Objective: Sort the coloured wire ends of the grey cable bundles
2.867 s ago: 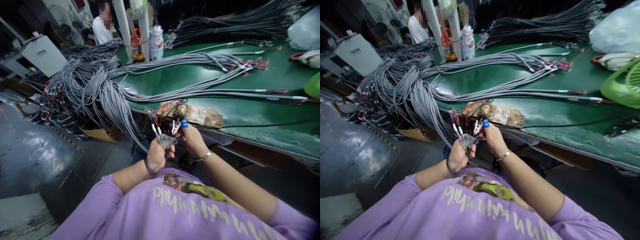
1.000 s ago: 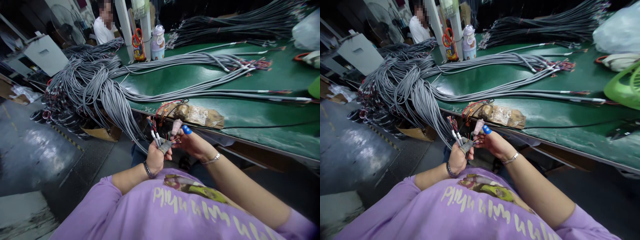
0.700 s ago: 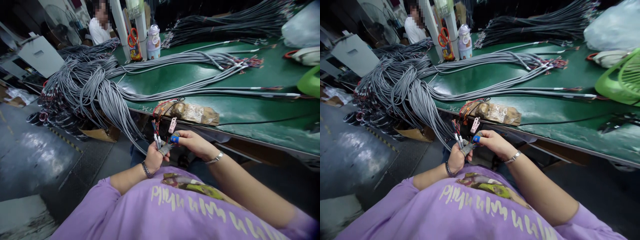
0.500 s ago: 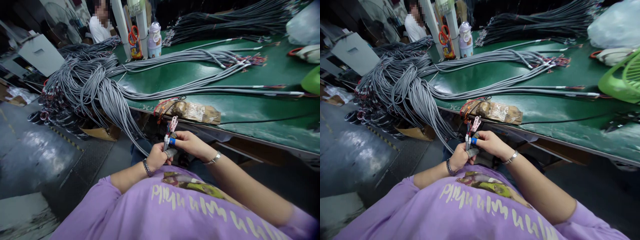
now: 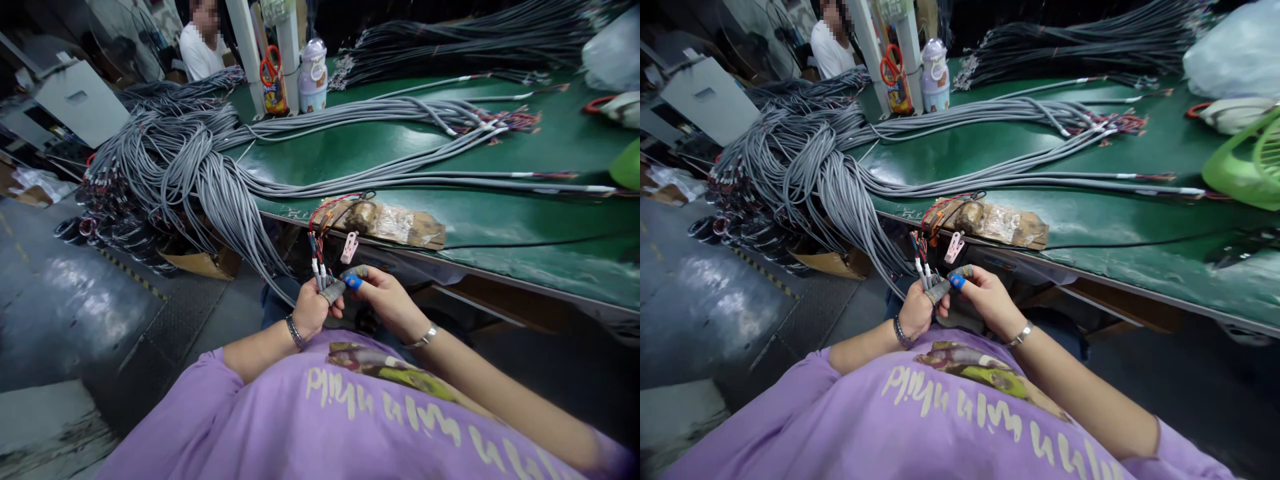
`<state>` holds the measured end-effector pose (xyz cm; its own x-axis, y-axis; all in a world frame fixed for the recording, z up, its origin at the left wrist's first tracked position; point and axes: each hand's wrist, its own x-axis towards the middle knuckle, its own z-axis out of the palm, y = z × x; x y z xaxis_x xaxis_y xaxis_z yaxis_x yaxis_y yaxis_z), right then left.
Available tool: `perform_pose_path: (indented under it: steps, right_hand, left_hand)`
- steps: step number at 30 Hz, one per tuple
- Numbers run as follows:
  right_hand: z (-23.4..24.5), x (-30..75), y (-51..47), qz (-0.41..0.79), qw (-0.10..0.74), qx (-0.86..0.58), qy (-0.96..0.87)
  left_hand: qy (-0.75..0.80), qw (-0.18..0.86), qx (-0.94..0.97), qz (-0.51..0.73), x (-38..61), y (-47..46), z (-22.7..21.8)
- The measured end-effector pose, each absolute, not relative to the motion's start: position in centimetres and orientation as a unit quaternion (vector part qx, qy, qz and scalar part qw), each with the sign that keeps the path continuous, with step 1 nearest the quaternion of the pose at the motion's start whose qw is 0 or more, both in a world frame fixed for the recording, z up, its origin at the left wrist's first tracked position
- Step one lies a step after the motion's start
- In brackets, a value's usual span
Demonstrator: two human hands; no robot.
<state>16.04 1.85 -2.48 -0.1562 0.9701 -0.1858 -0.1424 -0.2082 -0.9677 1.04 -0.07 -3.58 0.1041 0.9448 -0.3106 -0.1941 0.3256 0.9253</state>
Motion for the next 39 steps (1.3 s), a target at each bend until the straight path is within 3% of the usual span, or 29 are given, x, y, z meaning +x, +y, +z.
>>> perform_pose_path:
  steps: [5, 9, 23, 32, 35, 39]
  right_hand:
    - [-1.6, 15.6, 2.5, 0.620, 0.405, -0.446, -0.503]
    - [-1.4, 15.7, 3.0, 0.613, 0.403, -0.457, -0.503]
    - [-2.5, 15.3, 2.9, 0.704, 0.387, -0.437, -0.405]
    - [-2.3, 16.3, 4.3, 0.776, 0.416, -0.388, -0.272]
    - [-1.7, 15.7, 5.1, 0.750, 0.430, -0.383, -0.326]
    - [-1.6, 14.7, 5.3, 0.624, 0.498, -0.429, -0.423]
  left_hand:
    - [0.484, 0.670, 0.414, 0.382, 0.9, -0.1, -3.3]
    - [0.496, 0.656, 0.401, 0.403, 0.9, -0.1, -3.3]
    - [0.494, 0.646, 0.374, 0.446, 0.9, -0.1, -3.8]
    - [0.437, 0.678, 0.327, 0.492, 0.6, -0.3, -1.7]
    - [0.416, 0.693, 0.326, 0.491, 1.0, 0.0, -1.1]
    - [0.401, 0.716, 0.313, 0.478, 1.3, 0.8, -0.6]
